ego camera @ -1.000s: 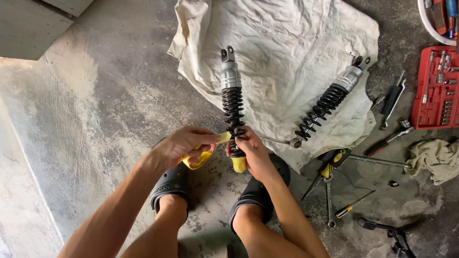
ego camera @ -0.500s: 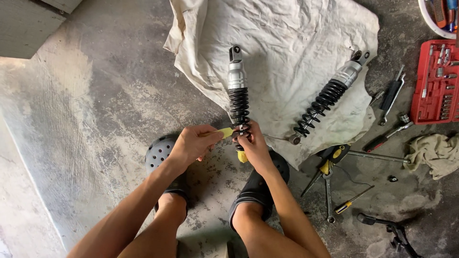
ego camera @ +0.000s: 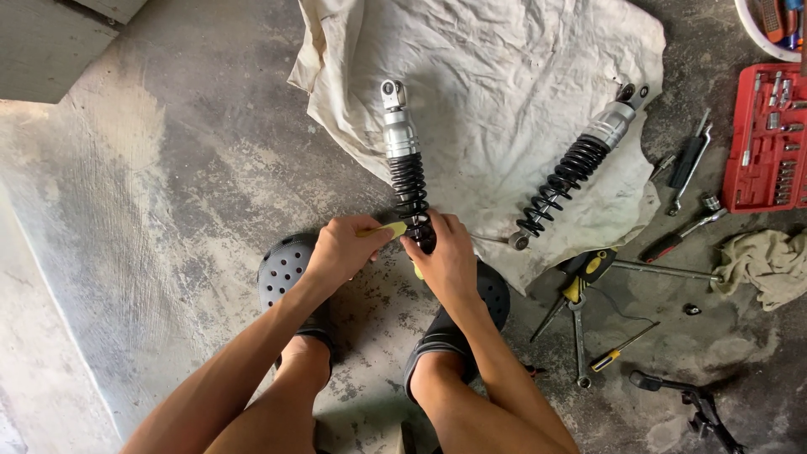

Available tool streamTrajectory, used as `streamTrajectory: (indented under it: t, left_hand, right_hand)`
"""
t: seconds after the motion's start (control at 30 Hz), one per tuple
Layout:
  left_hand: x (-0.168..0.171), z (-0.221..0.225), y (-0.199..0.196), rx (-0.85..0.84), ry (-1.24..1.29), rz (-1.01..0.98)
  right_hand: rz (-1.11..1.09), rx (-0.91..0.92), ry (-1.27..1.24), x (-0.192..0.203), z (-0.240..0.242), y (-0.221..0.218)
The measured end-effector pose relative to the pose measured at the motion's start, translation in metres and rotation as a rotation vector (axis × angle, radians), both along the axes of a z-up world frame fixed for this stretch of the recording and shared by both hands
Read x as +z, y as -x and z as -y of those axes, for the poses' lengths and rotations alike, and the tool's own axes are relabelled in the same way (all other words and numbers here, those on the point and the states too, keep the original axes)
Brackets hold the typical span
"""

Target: Applying yellow masking tape to the springs of motorcycle shock absorbers.

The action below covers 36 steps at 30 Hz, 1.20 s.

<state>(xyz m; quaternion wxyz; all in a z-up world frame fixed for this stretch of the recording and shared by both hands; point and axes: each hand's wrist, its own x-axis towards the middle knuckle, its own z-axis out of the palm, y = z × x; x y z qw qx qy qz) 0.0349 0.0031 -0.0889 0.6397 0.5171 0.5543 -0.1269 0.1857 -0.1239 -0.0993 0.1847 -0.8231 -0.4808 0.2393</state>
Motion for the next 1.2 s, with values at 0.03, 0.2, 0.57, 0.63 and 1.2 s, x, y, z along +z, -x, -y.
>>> streamTrajectory:
  t: [0.03,0.2,0.57,0.63,1.2]
  left_hand:
    - [0.004,-0.002,-0.002,0.001,0.001,0.000]
    - [-0.006,-0.004,-0.009,0.251,0.481,0.109]
    - [-0.025,-0.006,-0.018,0.423,0.707,0.105]
    - [-0.023,-0.008,-0.021,0.408,0.683,0.077]
    - [-0.032,-0.009,-0.026,0.393,0.752,0.028]
  right_hand:
    - [0.000,0.001,0.001,0.001,0.000,0.000]
    - [-0.194,-0.084,0.012,0.000,0.008,0.003]
    - [-0.375,-0.145,0.032,-0.002,0.011,-0.004]
    - [-0.371,-0.146,0.016,-0.002,0.011,-0.004]
    - [-0.502,-0.331,0.022,-0.018,0.002,-0.015]
